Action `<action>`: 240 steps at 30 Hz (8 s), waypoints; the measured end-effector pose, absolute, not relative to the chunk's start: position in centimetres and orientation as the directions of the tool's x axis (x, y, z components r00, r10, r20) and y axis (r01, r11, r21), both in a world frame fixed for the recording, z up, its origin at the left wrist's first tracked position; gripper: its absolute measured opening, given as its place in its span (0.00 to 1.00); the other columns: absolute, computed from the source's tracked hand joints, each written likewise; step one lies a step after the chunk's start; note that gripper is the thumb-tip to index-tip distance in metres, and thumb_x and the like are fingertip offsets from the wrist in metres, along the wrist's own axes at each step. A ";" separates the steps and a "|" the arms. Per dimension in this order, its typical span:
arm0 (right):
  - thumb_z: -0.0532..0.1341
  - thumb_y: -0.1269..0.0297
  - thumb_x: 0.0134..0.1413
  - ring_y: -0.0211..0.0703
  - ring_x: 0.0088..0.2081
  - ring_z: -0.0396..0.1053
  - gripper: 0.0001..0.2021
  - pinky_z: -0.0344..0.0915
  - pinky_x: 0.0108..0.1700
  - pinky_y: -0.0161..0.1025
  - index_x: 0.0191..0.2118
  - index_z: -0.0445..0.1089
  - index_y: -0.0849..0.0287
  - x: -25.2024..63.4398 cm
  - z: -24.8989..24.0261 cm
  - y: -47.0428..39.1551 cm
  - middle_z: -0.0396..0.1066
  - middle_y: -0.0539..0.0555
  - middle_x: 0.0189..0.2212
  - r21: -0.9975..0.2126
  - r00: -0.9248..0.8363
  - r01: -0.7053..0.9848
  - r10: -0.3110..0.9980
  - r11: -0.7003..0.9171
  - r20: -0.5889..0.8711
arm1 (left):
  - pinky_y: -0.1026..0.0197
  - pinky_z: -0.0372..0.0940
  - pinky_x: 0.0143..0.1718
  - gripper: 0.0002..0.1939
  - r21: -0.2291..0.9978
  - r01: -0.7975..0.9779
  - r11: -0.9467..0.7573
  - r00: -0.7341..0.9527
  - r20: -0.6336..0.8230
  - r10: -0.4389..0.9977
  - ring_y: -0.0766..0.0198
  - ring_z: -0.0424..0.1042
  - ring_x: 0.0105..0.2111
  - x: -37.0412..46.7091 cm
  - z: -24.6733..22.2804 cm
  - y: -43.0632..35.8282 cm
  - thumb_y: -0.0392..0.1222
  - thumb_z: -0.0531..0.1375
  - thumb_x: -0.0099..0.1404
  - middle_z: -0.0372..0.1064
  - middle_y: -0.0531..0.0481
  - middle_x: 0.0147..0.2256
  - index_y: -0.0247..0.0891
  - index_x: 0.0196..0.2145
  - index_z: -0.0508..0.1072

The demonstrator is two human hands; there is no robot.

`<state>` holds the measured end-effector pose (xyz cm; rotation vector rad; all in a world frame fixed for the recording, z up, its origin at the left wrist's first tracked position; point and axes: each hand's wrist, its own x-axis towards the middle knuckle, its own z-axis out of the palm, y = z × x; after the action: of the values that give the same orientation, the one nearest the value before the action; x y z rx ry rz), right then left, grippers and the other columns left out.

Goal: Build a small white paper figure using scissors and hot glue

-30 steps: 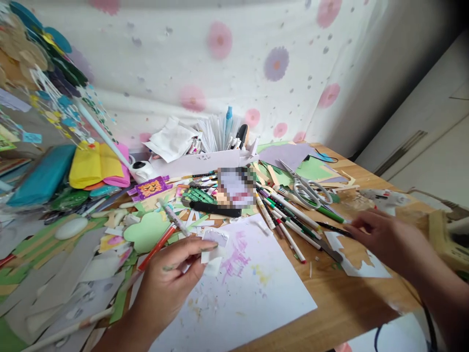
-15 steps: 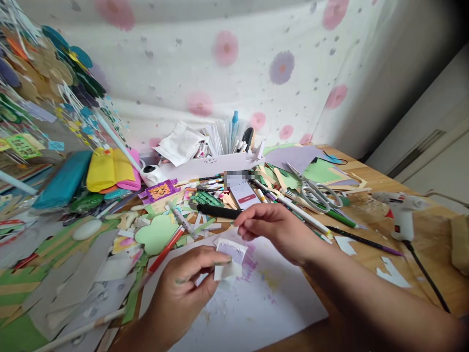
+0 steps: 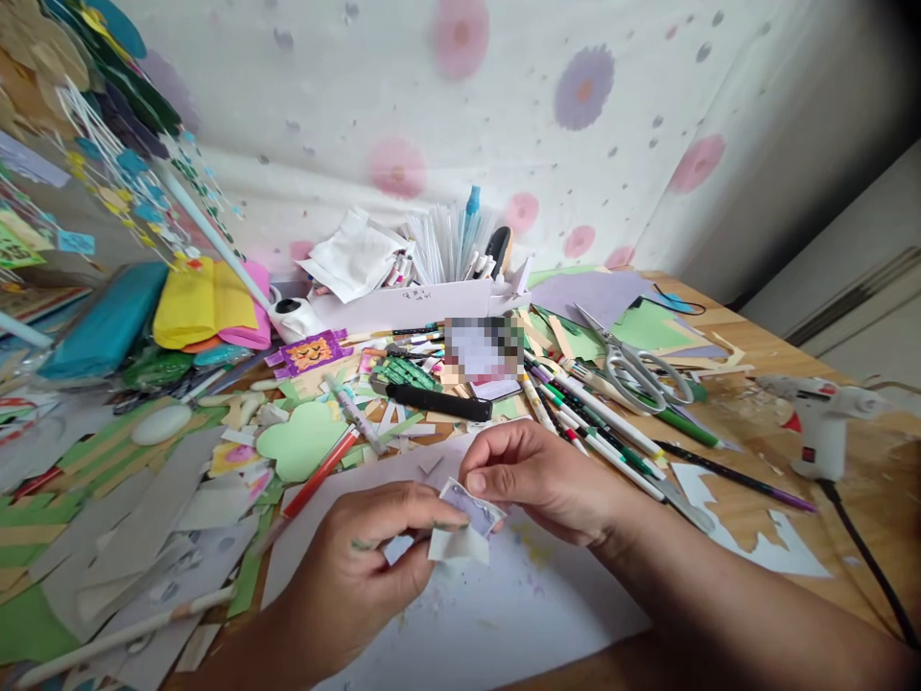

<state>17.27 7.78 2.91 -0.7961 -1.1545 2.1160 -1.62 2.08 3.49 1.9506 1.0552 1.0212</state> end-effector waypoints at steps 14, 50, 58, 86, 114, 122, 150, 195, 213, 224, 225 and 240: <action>0.66 0.65 0.45 0.30 0.21 0.58 0.07 0.56 0.24 0.30 0.25 0.70 0.64 17.8 3.3 7.5 0.64 0.46 0.18 -0.990 -0.611 0.026 0.782 -0.136 -0.124 | 0.76 0.67 0.35 0.23 0.759 0.453 -0.468 0.370 0.317 0.873 0.71 0.76 0.31 -1.7 3.5 1.9 0.21 0.52 0.49 0.78 0.57 0.31 0.41 0.34 0.78; 0.72 0.54 0.41 0.30 0.19 0.62 0.17 0.60 0.24 0.31 0.23 0.71 0.65 18.3 2.6 8.2 0.67 0.46 0.16 -0.965 -0.701 -0.007 0.690 -0.262 -0.182 | 0.73 0.67 0.34 0.22 0.769 0.462 -0.442 0.344 0.304 0.888 0.69 0.76 0.30 -2.0 3.7 1.9 0.21 0.52 0.49 0.79 0.54 0.31 0.40 0.34 0.79; 0.72 0.52 0.39 0.30 0.19 0.63 0.18 0.61 0.25 0.31 0.22 0.71 0.64 18.5 2.7 8.2 0.67 0.46 0.16 -0.955 -0.716 0.019 0.663 -0.295 -0.218 | 0.70 0.67 0.30 0.20 0.756 0.487 -0.437 0.320 0.311 0.895 0.66 0.76 0.28 -2.2 3.7 2.0 0.24 0.52 0.51 0.79 0.51 0.30 0.39 0.34 0.79; 0.63 0.44 0.50 0.34 0.22 0.61 0.23 0.60 0.27 0.34 0.25 0.69 0.63 17.8 2.7 7.9 0.65 0.48 0.19 -0.988 -0.690 -0.050 0.720 -0.143 -0.069 | 0.72 0.68 0.32 0.21 0.772 0.473 -0.425 0.350 0.278 0.895 0.68 0.76 0.29 -1.6 3.9 1.9 0.22 0.52 0.49 0.79 0.54 0.30 0.39 0.32 0.79; 0.72 0.54 0.42 0.43 0.42 0.63 0.25 0.64 0.44 0.41 0.44 0.63 0.56 18.1 2.6 7.6 0.64 0.54 0.41 -0.900 -0.616 0.050 0.722 0.433 0.313 | 0.69 0.65 0.25 0.13 0.835 0.435 -0.336 0.207 0.271 0.940 0.66 0.72 0.24 -1.8 3.0 2.1 0.26 0.55 0.53 0.75 0.53 0.26 0.40 0.28 0.76; 0.56 0.58 0.64 0.35 0.27 0.62 0.13 0.60 0.31 0.34 0.32 0.67 0.59 18.9 2.5 8.0 0.62 0.48 0.23 -0.936 -0.494 -0.256 0.799 0.242 0.342 | 0.69 0.67 0.29 0.10 0.853 0.398 -0.337 0.082 0.333 0.939 0.64 0.74 0.29 -2.2 2.6 2.4 0.28 0.58 0.54 0.75 0.52 0.27 0.40 0.28 0.77; 0.66 0.55 0.48 0.33 0.24 0.59 0.14 0.56 0.28 0.33 0.26 0.65 0.61 16.5 1.7 7.0 0.63 0.47 0.21 -0.984 -0.487 -0.176 0.872 -0.036 0.055 | 0.65 0.66 0.32 0.14 0.981 0.103 -0.163 -0.027 0.167 0.986 0.64 0.72 0.31 -1.1 2.0 1.9 0.32 0.61 0.59 0.73 0.51 0.33 0.41 0.42 0.65; 0.66 0.57 0.49 0.33 0.23 0.54 0.14 0.51 0.25 0.31 0.24 0.64 0.61 16.7 1.7 6.9 0.58 0.45 0.20 -0.987 -0.620 0.152 0.783 0.058 -0.049 | 0.58 0.69 0.39 0.15 0.970 0.176 -0.168 -0.056 0.180 0.982 0.54 0.74 0.39 -2.6 1.6 2.1 0.48 0.62 0.61 0.75 0.43 0.38 0.37 0.42 0.74; 0.62 0.62 0.51 0.36 0.25 0.60 0.08 0.58 0.27 0.34 0.27 0.65 0.60 16.9 1.8 7.1 0.64 0.49 0.22 -0.962 -0.476 0.120 0.865 0.246 0.162 | 0.65 0.63 0.32 0.08 0.999 0.014 -0.030 -0.004 0.030 1.000 0.64 0.67 0.32 -2.5 1.5 2.6 0.42 0.61 0.62 0.68 0.54 0.32 0.42 0.37 0.66; 0.63 0.71 0.52 0.39 0.31 0.67 0.02 0.65 0.34 0.36 0.34 0.71 0.63 16.9 1.6 6.7 0.70 0.55 0.30 -0.812 -0.453 0.116 0.758 0.572 0.469 | 0.64 0.60 0.29 0.04 0.904 0.414 -0.109 0.056 0.094 0.994 0.64 0.64 0.28 -2.1 1.4 2.7 0.40 0.59 0.60 0.65 0.53 0.27 0.37 0.30 0.70; 0.63 0.70 0.53 0.39 0.31 0.66 0.02 0.65 0.33 0.35 0.34 0.71 0.63 16.9 1.6 6.7 0.70 0.55 0.29 -0.828 -0.448 0.104 0.769 0.551 0.456 | 0.63 0.61 0.29 0.05 0.921 0.377 -0.095 0.049 0.083 0.995 0.64 0.65 0.28 -2.1 1.4 2.7 0.40 0.59 0.60 0.65 0.53 0.27 0.37 0.30 0.69; 0.63 0.73 0.52 0.38 0.32 0.66 0.04 0.65 0.33 0.34 0.35 0.71 0.62 16.8 1.4 6.7 0.68 0.54 0.31 -0.775 -0.370 0.027 0.726 0.632 0.579 | 0.67 0.65 0.28 0.07 0.878 0.366 -0.308 0.063 0.307 0.950 0.66 0.72 0.27 -1.6 1.1 2.0 0.33 0.60 0.59 0.71 0.56 0.27 0.42 0.34 0.66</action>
<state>16.83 6.66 1.42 -0.6065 -1.8140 0.8406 -1.62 2.02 1.07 1.7401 1.3164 1.2369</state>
